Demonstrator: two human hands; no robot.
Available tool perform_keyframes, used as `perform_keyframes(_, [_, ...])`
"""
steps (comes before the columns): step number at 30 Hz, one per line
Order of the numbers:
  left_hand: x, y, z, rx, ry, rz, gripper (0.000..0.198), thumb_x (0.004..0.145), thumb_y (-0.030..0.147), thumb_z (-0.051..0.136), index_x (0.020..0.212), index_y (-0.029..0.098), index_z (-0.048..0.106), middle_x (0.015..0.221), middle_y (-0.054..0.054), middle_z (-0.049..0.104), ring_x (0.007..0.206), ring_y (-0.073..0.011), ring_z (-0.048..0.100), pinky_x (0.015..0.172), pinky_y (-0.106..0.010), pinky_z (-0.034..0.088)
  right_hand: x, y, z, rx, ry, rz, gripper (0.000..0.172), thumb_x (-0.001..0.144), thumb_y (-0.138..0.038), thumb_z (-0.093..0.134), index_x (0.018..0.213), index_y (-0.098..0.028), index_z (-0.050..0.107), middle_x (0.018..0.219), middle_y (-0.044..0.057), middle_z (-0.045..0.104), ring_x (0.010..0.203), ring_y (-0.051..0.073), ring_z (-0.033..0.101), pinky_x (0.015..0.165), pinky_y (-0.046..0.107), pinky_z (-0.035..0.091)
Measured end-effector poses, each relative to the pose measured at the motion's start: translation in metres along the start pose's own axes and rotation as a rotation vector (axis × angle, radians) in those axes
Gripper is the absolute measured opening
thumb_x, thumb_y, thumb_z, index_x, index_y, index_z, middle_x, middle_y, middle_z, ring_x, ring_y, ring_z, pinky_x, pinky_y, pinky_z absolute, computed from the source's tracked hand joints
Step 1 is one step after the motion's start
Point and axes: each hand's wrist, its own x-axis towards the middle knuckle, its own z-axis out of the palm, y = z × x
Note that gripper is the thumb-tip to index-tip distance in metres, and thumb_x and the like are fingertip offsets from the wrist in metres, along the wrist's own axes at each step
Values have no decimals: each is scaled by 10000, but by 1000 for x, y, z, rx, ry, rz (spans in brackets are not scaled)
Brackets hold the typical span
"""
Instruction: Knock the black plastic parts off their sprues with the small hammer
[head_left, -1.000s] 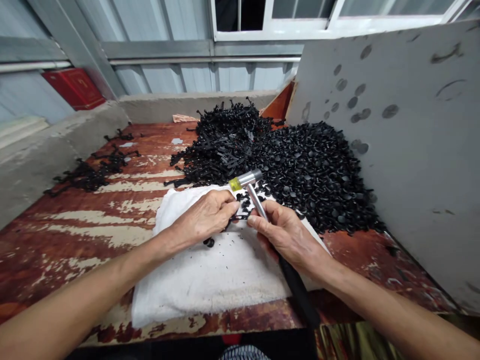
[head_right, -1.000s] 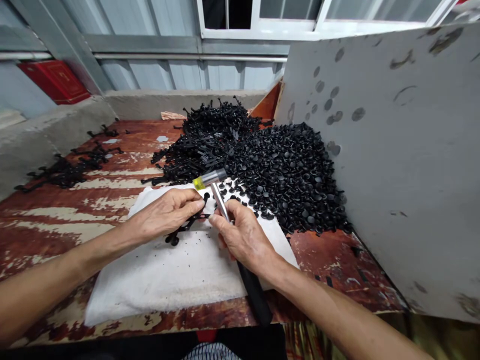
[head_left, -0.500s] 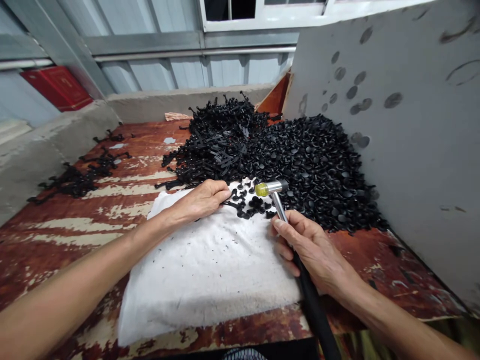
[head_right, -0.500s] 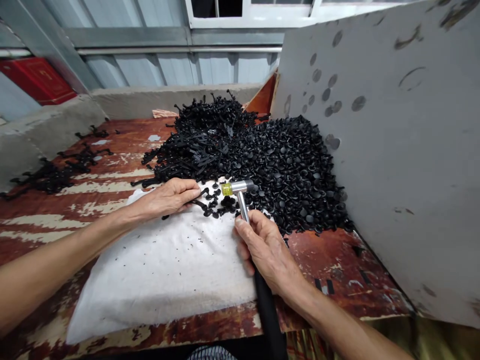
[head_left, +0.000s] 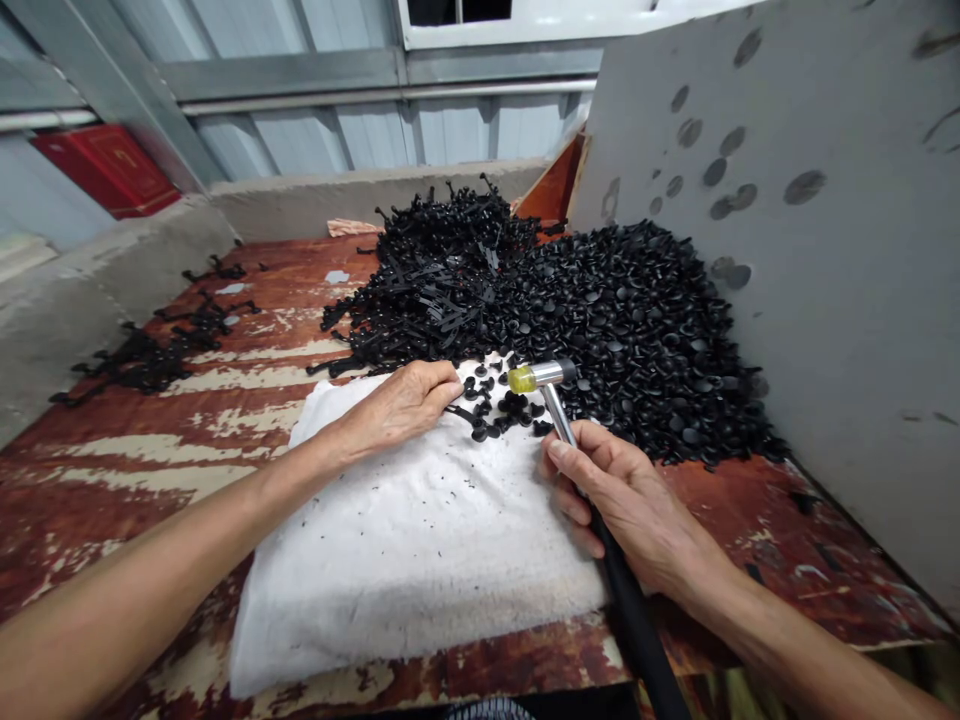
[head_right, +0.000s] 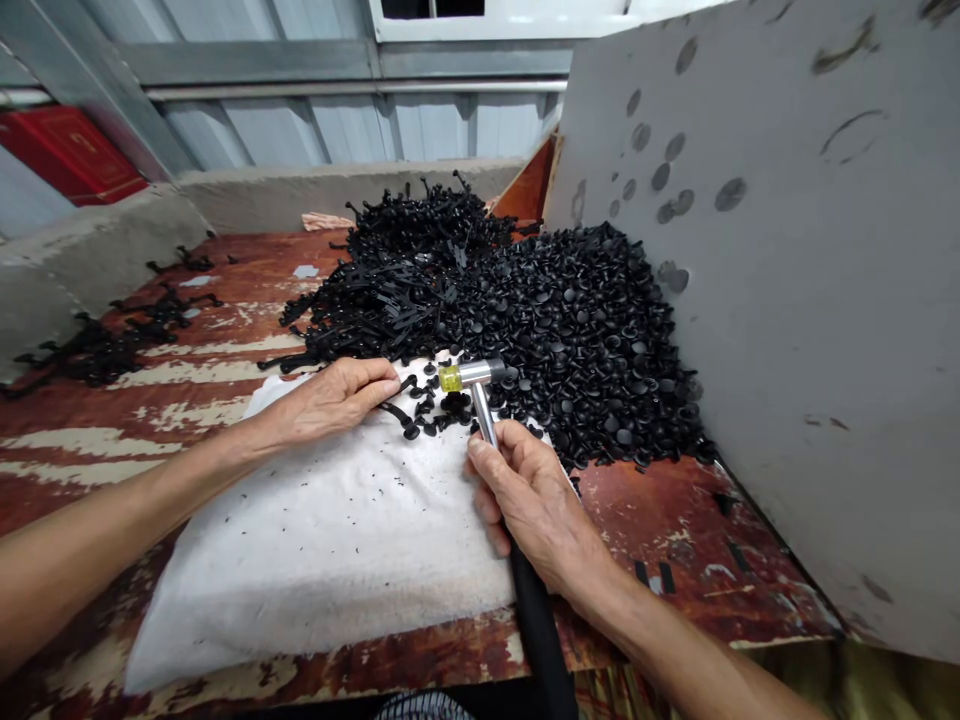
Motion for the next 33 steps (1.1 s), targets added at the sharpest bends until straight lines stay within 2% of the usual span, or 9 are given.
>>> perform_keyframes(4, [0, -2, 2, 26, -10, 9, 281, 867, 345, 377, 737, 174, 559, 668, 11, 519, 649, -144, 461, 604, -272, 339, 1, 0, -1, 0, -9, -5, 344, 822, -504, 656, 758, -201, 507, 571, -87, 449, 381, 28, 310, 276, 119, 298])
perform_keyframes(14, [-2, -1, 2, 66, 6, 5, 272, 885, 343, 379, 729, 190, 541, 655, 12, 520, 628, -144, 457, 598, -278, 330, 0, -1, -1, 10, -6, -7, 350, 817, -507, 661, 762, -198, 505, 604, -81, 467, 395, 25, 312, 277, 113, 309])
perform_keyframes(21, [-5, -1, 4, 113, 4, -6, 240, 893, 321, 375, 768, 201, 540, 698, 4, 532, 648, -153, 468, 620, -289, 333, 0, -4, 1, -8, -24, 13, 377, 804, -537, 656, 746, -204, 487, 504, -107, 419, 363, 25, 277, 279, 118, 296])
perform_keyframes(25, [-6, 1, 4, 146, -3, 4, 228, 895, 306, 375, 785, 203, 546, 718, 0, 543, 660, -157, 476, 640, -293, 342, 0, -2, -1, -49, -33, 12, 353, 847, -526, 606, 756, -203, 495, 487, -104, 415, 353, 29, 283, 289, 124, 281])
perform_keyframes(29, [-6, -1, 4, 100, 23, 7, 245, 893, 321, 378, 778, 198, 556, 708, 4, 546, 657, -154, 477, 637, -290, 344, 2, -1, -3, -124, -52, -20, 332, 886, -510, 559, 777, -199, 519, 482, -92, 429, 355, 38, 308, 301, 131, 275])
perform_keyframes(33, [-6, -3, 5, 18, 53, 25, 268, 888, 349, 383, 719, 201, 529, 666, 19, 518, 630, -142, 450, 606, -273, 334, 2, -5, -1, -107, -53, -3, 372, 849, -544, 588, 738, -198, 512, 473, -96, 413, 349, 35, 278, 289, 139, 278])
